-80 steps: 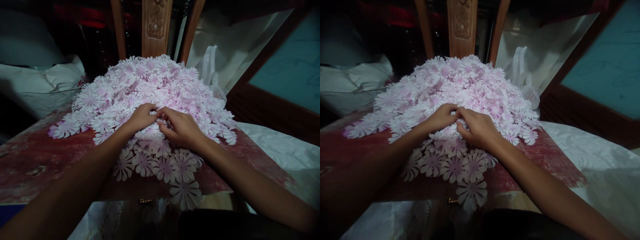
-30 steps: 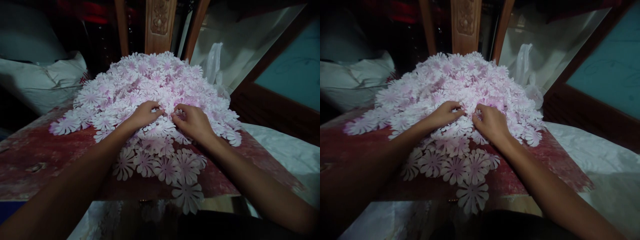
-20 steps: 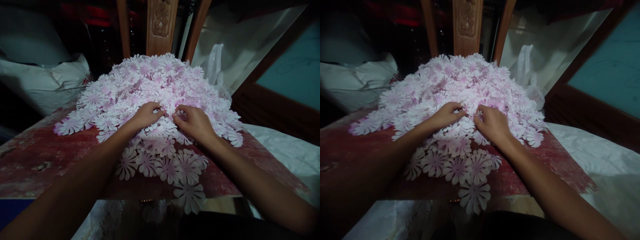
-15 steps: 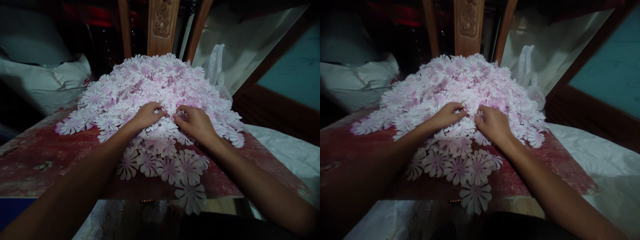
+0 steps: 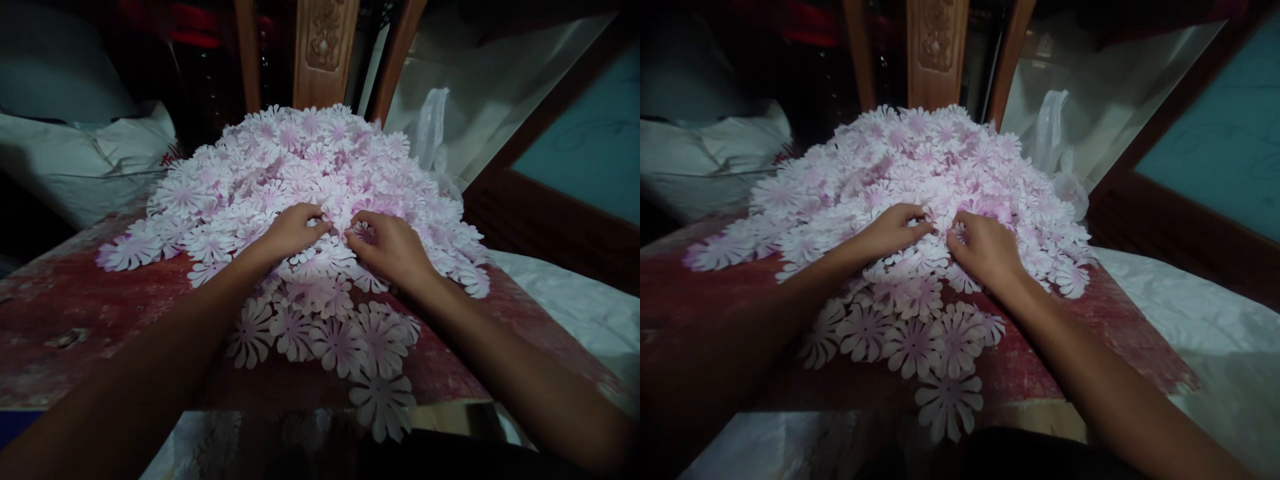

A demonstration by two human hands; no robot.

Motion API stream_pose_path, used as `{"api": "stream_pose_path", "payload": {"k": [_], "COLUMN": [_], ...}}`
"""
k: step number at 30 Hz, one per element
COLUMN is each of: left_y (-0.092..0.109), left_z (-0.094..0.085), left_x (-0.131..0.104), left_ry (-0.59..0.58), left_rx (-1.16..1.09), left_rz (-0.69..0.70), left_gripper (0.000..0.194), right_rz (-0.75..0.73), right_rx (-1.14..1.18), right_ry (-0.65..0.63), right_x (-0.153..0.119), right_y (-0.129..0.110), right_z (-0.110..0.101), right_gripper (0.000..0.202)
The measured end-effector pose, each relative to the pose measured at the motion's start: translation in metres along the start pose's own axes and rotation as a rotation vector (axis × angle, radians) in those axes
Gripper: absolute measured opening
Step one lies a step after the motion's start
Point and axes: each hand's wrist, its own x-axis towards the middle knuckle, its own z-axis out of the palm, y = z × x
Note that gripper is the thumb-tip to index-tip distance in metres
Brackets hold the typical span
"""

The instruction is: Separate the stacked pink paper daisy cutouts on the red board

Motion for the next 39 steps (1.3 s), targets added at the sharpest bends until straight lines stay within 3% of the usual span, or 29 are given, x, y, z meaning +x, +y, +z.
{"api": "stream_pose_path", "payload": {"k": [39], "left_y": [0.0051], "left_z": [-0.0005], "left_x": [-0.001], "left_ry": [0.0], "left_rx": [0.06], "left_rz": [-0.044], "left_gripper": [0.02], "right_rz": [0.013], "right_rx": [0.028], "right_ry": [-0.005], "right_x": [0.0004], "right_y": [0.0005], "right_z": [0.0017], "right_gripper": [0.022]}}
